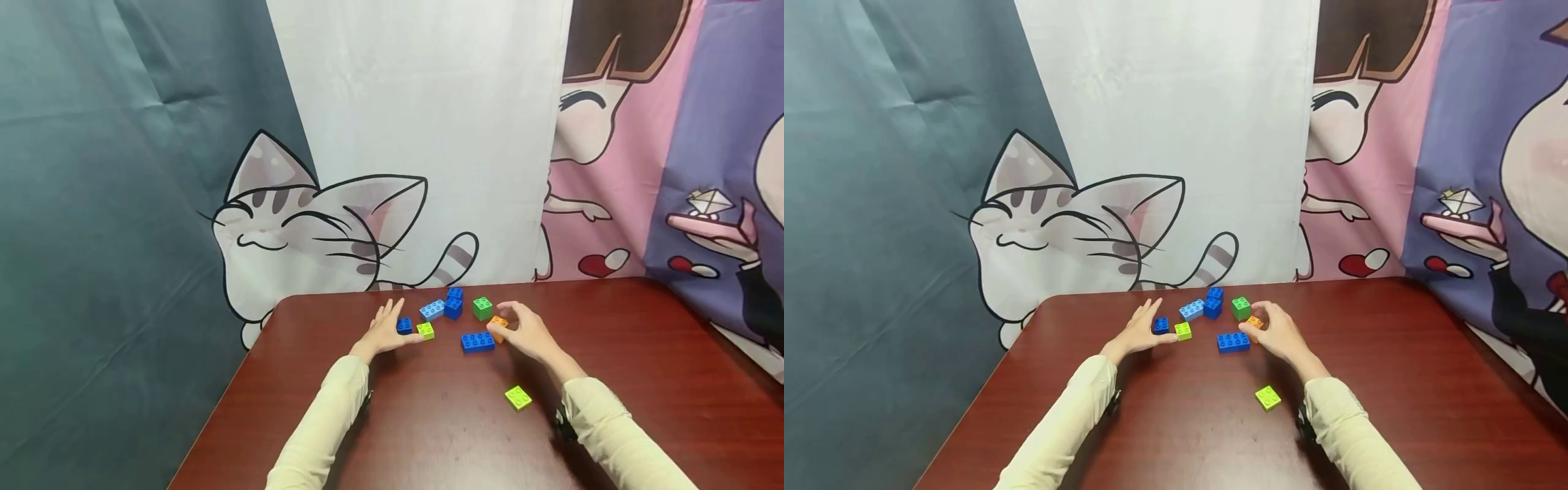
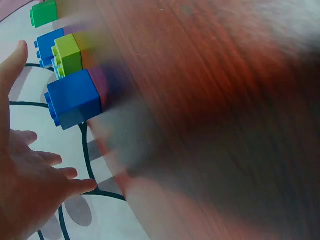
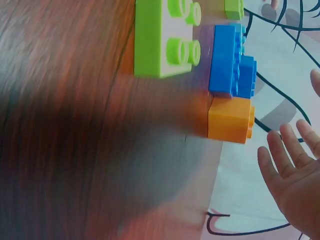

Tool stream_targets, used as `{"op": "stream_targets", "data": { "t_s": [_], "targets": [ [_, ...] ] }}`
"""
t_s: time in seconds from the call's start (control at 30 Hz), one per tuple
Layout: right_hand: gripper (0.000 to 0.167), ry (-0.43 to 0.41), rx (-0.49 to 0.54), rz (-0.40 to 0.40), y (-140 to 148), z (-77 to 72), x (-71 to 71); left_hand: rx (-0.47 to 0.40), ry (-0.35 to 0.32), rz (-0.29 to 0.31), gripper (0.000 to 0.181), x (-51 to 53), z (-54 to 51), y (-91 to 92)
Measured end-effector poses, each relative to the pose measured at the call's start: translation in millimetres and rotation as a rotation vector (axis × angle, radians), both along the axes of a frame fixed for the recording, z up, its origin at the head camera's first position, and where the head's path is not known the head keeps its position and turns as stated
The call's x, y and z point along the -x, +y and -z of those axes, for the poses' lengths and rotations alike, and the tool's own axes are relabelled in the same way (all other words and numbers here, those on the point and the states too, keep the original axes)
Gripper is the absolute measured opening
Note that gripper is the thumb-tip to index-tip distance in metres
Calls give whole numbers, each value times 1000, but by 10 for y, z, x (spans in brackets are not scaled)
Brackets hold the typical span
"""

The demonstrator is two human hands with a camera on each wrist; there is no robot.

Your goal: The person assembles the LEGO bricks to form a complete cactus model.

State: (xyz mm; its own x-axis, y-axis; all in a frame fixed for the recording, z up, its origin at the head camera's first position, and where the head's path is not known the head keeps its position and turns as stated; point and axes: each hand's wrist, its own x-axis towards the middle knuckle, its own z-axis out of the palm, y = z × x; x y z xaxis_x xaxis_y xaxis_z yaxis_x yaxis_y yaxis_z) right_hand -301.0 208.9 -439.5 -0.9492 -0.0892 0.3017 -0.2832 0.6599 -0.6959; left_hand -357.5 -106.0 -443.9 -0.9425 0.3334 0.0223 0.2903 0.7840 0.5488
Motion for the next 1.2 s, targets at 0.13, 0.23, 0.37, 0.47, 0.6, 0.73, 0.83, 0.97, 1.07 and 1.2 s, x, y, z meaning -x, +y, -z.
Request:
{"op": "stream_targets", "data": {
  "t_s": [0.13, 0.23, 0.37, 0.47, 0.6, 0.73, 0.83, 0.97, 1.07, 1.2],
  "targets": [
    [44, -37, 38, -34, -57, 13, 28, -8, 4, -7, 96, 54, 21, 37],
    [38, -53, 54, -43, -95, 20, 40, -26, -11, -7, 95, 76, 28, 56],
    [36, -62, 55, -54, -140, 56, 50, -48, -38, 0, 96, 65, 50, 64],
    [36, -80, 59, -60, -160, 80, 55, -53, -49, 11, 97, 56, 67, 67],
    [38, -103, 56, -63, -175, 117, 61, -69, -63, 17, 93, 59, 87, 56],
    [42, -122, 46, -63, -183, 155, 77, -86, -50, 21, 86, 84, 116, 28],
    [44, -133, 44, -64, -192, 172, 88, -116, -38, 9, 77, 96, 138, 4],
    [44, -140, 50, -68, -207, 190, 107, -176, -43, -15, 66, 105, 165, -21],
    [45, -148, 59, -74, -208, 193, 113, -209, -49, -28, 60, 111, 184, -32],
    [44, -147, 73, -85, -207, 201, 125, -234, -41, -35, 54, 120, 208, -44]
  ]
}}
